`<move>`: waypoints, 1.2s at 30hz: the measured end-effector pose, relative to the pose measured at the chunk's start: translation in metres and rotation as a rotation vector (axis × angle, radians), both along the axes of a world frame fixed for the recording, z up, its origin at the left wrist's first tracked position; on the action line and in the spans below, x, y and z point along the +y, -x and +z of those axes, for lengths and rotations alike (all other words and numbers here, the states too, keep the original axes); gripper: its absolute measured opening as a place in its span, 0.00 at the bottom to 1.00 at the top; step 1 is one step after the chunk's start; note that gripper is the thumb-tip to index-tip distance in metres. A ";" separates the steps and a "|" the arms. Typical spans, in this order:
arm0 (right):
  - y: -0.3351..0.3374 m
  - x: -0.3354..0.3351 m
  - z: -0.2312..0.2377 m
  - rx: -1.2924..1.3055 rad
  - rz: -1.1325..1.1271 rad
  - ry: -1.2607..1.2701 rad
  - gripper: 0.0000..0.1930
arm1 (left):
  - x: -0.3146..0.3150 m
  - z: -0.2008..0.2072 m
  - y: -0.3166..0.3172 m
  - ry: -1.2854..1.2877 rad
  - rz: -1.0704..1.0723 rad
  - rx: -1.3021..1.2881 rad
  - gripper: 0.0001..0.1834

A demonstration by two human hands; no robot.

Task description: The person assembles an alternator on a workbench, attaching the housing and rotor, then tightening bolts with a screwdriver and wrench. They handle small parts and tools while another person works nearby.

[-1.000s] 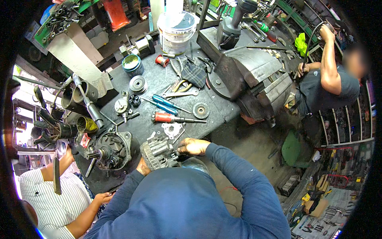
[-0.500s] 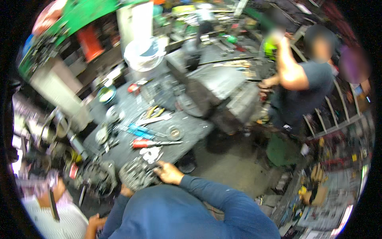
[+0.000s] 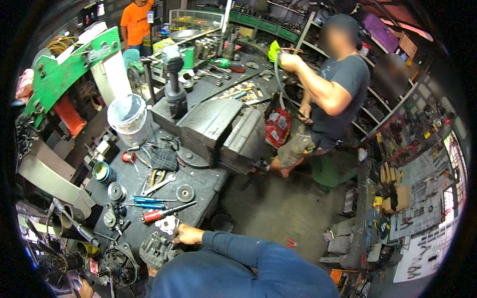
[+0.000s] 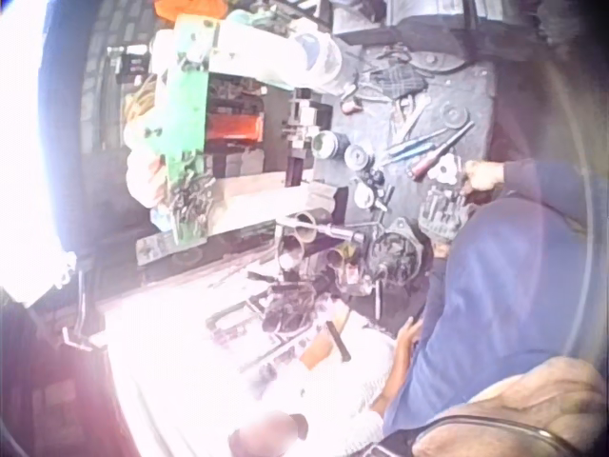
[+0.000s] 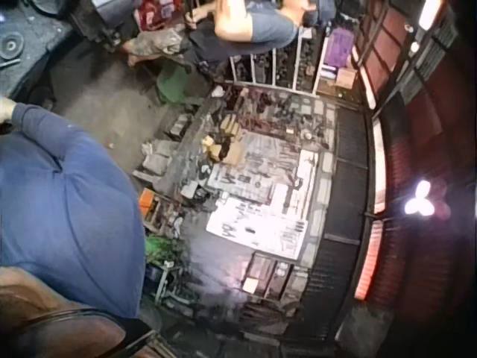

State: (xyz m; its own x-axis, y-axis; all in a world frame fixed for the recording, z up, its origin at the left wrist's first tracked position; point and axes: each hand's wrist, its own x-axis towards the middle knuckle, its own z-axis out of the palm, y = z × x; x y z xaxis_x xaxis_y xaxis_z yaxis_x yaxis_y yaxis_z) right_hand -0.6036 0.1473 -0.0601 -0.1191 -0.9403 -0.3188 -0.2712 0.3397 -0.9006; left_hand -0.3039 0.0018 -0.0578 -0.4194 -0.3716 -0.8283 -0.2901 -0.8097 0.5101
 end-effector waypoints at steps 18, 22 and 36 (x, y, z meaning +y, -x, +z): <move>-0.004 -0.005 -0.022 0.094 0.055 0.075 0.20 | 0.002 -0.002 -0.133 -0.169 0.106 -0.185 0.24; -0.021 0.011 -0.024 0.056 -0.026 0.089 0.24 | 0.011 -0.002 -0.195 -0.211 0.139 -0.256 0.24; 0.005 -0.027 -0.003 0.336 0.381 0.060 0.19 | 0.041 -0.027 -0.330 -0.353 0.191 -0.258 0.28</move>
State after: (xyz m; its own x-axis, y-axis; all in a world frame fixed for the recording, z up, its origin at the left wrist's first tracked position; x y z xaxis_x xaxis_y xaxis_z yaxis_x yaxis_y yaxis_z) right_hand -0.6083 0.1206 -0.0631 0.1493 -0.9523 -0.2662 -0.6440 0.1106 -0.7570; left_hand 0.0266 0.0426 -0.0848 -0.1353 -0.0992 -0.9858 -0.1998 -0.9718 0.1252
